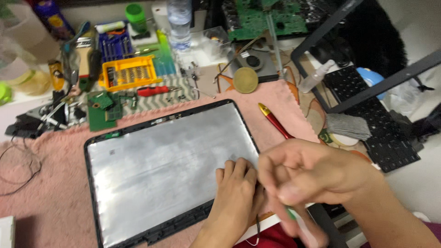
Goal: The person aligns and routes internal wires along the edges of a laptop display panel and then uses a brush to clean the surface of the screen area.
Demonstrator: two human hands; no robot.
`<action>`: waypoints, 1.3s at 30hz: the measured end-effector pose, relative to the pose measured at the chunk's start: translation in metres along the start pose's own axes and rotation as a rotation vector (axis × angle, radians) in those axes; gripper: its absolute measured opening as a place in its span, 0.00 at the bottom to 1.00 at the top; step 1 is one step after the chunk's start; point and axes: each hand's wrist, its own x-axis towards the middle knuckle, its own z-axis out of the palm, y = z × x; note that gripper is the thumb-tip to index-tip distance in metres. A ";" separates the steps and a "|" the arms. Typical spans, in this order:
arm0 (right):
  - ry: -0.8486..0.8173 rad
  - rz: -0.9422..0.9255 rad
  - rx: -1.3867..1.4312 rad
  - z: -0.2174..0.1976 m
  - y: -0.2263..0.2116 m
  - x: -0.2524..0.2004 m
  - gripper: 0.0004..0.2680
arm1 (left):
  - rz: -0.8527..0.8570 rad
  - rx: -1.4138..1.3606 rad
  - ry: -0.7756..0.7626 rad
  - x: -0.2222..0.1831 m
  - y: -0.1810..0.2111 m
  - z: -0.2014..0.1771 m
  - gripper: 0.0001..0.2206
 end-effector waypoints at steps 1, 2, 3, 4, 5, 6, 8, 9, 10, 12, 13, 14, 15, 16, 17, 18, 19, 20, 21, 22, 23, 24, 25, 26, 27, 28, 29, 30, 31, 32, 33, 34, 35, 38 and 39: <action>0.006 -0.012 0.000 -0.001 -0.004 0.006 0.09 | 0.012 0.001 -0.004 -0.001 -0.001 0.004 0.10; 0.068 -0.068 -0.045 -0.002 -0.008 0.014 0.09 | 0.028 0.034 -0.027 -0.002 -0.005 0.007 0.11; 0.129 -0.124 -0.089 -0.003 -0.012 0.022 0.09 | 0.043 0.067 -0.049 -0.004 -0.008 0.010 0.15; 0.128 -0.133 -0.090 -0.005 -0.019 0.032 0.09 | 0.050 0.073 -0.050 -0.002 -0.005 -0.001 0.15; 0.199 -0.284 -0.063 -0.007 -0.026 0.043 0.05 | 0.041 -0.047 -0.027 -0.001 -0.001 -0.011 0.07; 0.268 -0.430 -0.033 -0.008 -0.033 0.054 0.03 | 0.027 -0.170 -0.004 0.000 0.003 -0.022 0.04; 0.362 -0.505 0.030 -0.011 -0.056 0.072 0.02 | -0.052 -0.245 -0.041 -0.001 -0.002 -0.026 0.04; 0.457 -0.573 0.093 -0.012 -0.067 0.083 0.03 | -0.134 -0.324 -0.077 -0.001 -0.005 -0.028 0.05; 0.453 -0.568 0.093 -0.025 -0.073 0.092 0.03 | -0.139 -0.323 -0.074 0.000 -0.007 -0.033 0.05; 0.532 -0.587 0.074 -0.051 -0.083 0.112 0.06 | -0.275 -0.526 -0.092 0.002 -0.012 -0.044 0.03; 0.527 -0.580 0.073 -0.063 -0.081 0.116 0.06 | -0.281 -0.526 -0.087 0.002 -0.010 -0.053 0.03; 0.499 -0.585 0.036 -0.074 -0.078 0.120 0.06 | -0.390 -0.622 -0.101 0.002 -0.008 -0.062 0.04; 0.471 -0.590 0.000 -0.086 -0.076 0.125 0.05 | -0.500 -0.717 -0.115 0.003 -0.007 -0.071 0.05; 0.468 -0.581 0.000 -0.088 -0.072 0.125 0.05 | -0.507 -0.719 -0.111 0.003 -0.006 -0.076 0.05; 0.560 -0.541 -0.019 -0.090 -0.068 0.126 0.06 | -0.561 -0.748 -0.094 0.004 -0.005 -0.080 0.04; 0.651 -0.497 -0.037 -0.092 -0.062 0.126 0.06 | -0.618 -0.776 -0.078 0.004 -0.004 -0.084 0.04; 0.648 -0.486 -0.037 -0.082 -0.061 0.122 0.06 | -0.627 -0.780 -0.075 0.002 -0.006 -0.083 0.04; 0.737 -0.398 -0.198 -0.072 -0.061 0.117 0.12 | -0.639 -0.774 -0.066 0.001 -0.008 -0.083 0.08; 0.820 -0.307 -0.361 -0.062 -0.060 0.113 0.18 | -0.651 -0.768 -0.057 0.000 -0.010 -0.082 0.13; 0.814 -0.299 -0.365 -0.067 -0.051 0.104 0.18 | -0.659 -0.771 -0.051 -0.001 -0.015 -0.080 0.13; 0.904 -0.319 -0.699 -0.072 -0.042 0.095 0.17 | -0.657 -0.759 -0.015 -0.003 -0.019 -0.078 0.11; 0.976 -0.335 -1.039 -0.076 -0.034 0.086 0.17 | -0.660 -0.749 0.026 -0.005 -0.023 -0.076 0.09; 0.962 -0.327 -1.045 -0.063 -0.023 0.076 0.17 | -0.672 -0.753 0.036 -0.004 -0.023 -0.079 0.09; 1.024 -0.191 -1.084 -0.049 -0.013 0.065 0.14 | -0.700 -0.760 0.026 -0.003 -0.024 -0.082 0.08; 1.083 -0.055 -1.121 -0.036 -0.003 0.053 0.12 | -0.728 -0.768 0.016 -0.002 -0.024 -0.085 0.07; 1.069 -0.046 -1.127 -0.032 0.017 0.051 0.12 | -0.741 -0.772 0.024 -0.001 -0.024 -0.085 0.07; 1.020 0.140 -1.169 -0.028 0.036 0.048 0.09 | -0.761 -0.770 0.040 0.000 -0.024 -0.085 0.05; 0.971 0.325 -1.203 -0.023 0.056 0.045 0.08 | -0.780 -0.768 0.052 0.002 -0.024 -0.085 0.04; 0.960 0.332 -1.207 -0.035 0.080 0.044 0.08 | -0.791 -0.771 0.058 0.003 -0.024 -0.086 0.04; 0.931 0.327 -1.352 -0.045 0.105 0.042 0.12 | -0.788 -0.774 0.064 0.003 -0.024 -0.086 0.03; 0.900 0.316 -1.491 -0.056 0.130 0.040 0.16 | -0.785 -0.776 0.070 0.004 -0.023 -0.087 0.02; 0.893 0.320 -1.492 -0.054 0.135 0.041 0.16 | -0.791 -0.777 0.071 0.003 -0.024 -0.085 0.02; 0.903 0.242 -1.508 -0.052 0.138 0.041 0.12 | -0.780 -0.793 0.086 0.002 -0.025 -0.084 0.03; 0.879 0.055 -1.445 -0.040 0.126 0.041 0.09 | -0.781 -0.821 0.134 0.000 -0.028 -0.083 0.05; 0.851 -0.056 -1.367 -0.036 0.119 0.041 0.07 | -0.785 -0.835 0.168 0.000 -0.030 -0.083 0.06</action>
